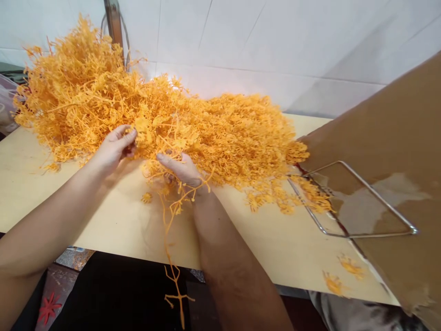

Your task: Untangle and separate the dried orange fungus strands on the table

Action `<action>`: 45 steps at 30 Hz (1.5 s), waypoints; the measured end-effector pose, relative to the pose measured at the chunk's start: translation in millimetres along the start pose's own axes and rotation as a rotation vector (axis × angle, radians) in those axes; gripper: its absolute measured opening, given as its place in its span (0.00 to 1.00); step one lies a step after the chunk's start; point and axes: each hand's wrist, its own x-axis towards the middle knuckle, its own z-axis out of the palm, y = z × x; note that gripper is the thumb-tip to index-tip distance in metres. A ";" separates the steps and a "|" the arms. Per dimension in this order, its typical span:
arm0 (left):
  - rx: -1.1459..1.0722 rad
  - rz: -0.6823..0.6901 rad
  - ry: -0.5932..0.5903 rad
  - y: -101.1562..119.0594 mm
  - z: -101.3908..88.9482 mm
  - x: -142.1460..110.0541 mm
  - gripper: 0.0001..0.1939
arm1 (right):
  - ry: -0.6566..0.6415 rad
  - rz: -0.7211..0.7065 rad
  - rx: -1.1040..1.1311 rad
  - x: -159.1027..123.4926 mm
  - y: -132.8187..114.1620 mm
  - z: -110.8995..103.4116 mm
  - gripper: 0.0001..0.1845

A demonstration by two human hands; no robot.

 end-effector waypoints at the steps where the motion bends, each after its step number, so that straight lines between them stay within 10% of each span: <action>1: -0.025 0.009 0.053 1.2 -4.3 2.6 0.11 | -0.016 0.003 -0.047 -1.1 0.2 2.4 0.15; 4: -0.097 0.035 0.081 4.5 -14.3 5.6 0.12 | -0.086 -0.022 -0.135 -3.2 1.6 8.0 0.16; 11: -0.070 -0.041 -0.285 12.0 -8.7 -8.7 0.16 | -0.099 -0.120 -0.138 2.0 6.8 5.9 0.23; 16: -0.121 -0.085 -0.166 9.7 -8.3 -5.7 0.17 | -0.119 -0.055 -0.267 9.1 1.2 -11.3 0.30; 21: -0.097 -0.097 -0.052 5.3 -6.6 -2.4 0.16 | 0.287 -0.148 -0.448 7.3 -8.6 -20.4 0.31; 26: 0.039 -0.019 -0.037 4.3 -0.8 -3.9 0.13 | 0.784 -0.632 -0.990 -2.8 -19.1 -14.7 0.24; 30: 0.209 0.142 0.062 1.5 1.8 -3.5 0.11 | 0.962 -1.020 -0.980 -7.6 -22.8 -7.0 0.13; 33: 0.307 0.259 0.088 0.8 5.6 -6.3 0.09 | 0.776 -1.072 -0.863 -7.8 -18.7 1.0 0.11; 38: 0.248 0.285 -0.087 2.7 17.3 -18.0 0.08 | 0.165 -0.717 -0.806 2.6 -4.3 5.2 0.21; 45: -0.039 0.075 -0.112 9.9 20.3 -18.9 0.05 | 0.194 -0.485 -0.314 -3.9 -2.7 11.9 0.14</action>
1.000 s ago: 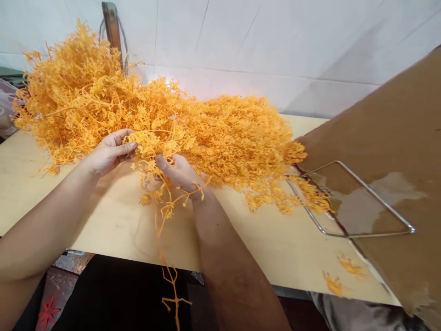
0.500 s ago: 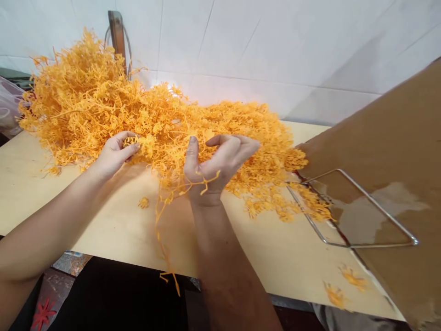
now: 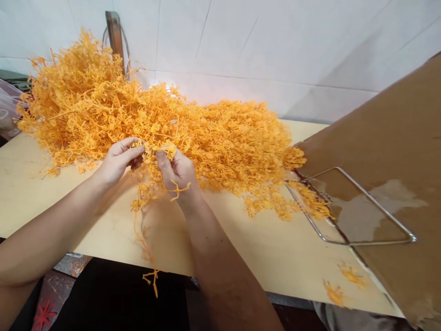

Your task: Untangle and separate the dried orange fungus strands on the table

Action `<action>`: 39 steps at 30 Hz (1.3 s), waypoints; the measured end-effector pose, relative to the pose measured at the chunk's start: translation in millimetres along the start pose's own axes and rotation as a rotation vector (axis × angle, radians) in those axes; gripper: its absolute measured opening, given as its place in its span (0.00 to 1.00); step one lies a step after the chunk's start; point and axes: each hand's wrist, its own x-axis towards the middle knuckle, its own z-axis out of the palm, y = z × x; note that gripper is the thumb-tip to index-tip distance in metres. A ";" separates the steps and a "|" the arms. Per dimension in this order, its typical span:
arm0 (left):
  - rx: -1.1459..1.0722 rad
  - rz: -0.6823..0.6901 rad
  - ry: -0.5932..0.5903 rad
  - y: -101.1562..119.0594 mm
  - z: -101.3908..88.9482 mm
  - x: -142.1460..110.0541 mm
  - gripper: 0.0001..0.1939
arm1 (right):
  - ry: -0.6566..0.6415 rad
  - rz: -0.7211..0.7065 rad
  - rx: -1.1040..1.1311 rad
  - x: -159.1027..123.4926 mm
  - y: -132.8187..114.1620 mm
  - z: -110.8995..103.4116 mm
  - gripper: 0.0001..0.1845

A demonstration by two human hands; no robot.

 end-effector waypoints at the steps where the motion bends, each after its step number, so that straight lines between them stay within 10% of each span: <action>1: -0.037 -0.033 0.033 -0.1 -1.5 1.5 0.05 | 0.022 0.048 0.068 -0.3 -0.8 1.0 0.16; 6: -0.187 -0.101 0.157 -4.0 -8.3 6.2 0.06 | 0.083 0.148 0.275 8.1 5.4 -3.0 0.15; 14: -0.259 -0.080 0.025 1.0 -4.2 2.5 0.09 | 0.201 0.144 0.401 13.8 -2.2 -17.1 0.13; 25: -0.208 -0.077 0.117 8.9 1.0 6.2 0.16 | 0.626 -0.001 0.310 32.9 -5.4 -36.9 0.18; 33: 0.229 0.196 -0.036 64.0 84.7 69.0 0.10 | 0.871 0.055 0.162 42.6 11.4 -60.1 0.24; 39: 0.919 0.316 -0.144 42.4 146.1 140.0 0.16 | 0.924 0.031 0.028 50.9 42.5 -79.1 0.14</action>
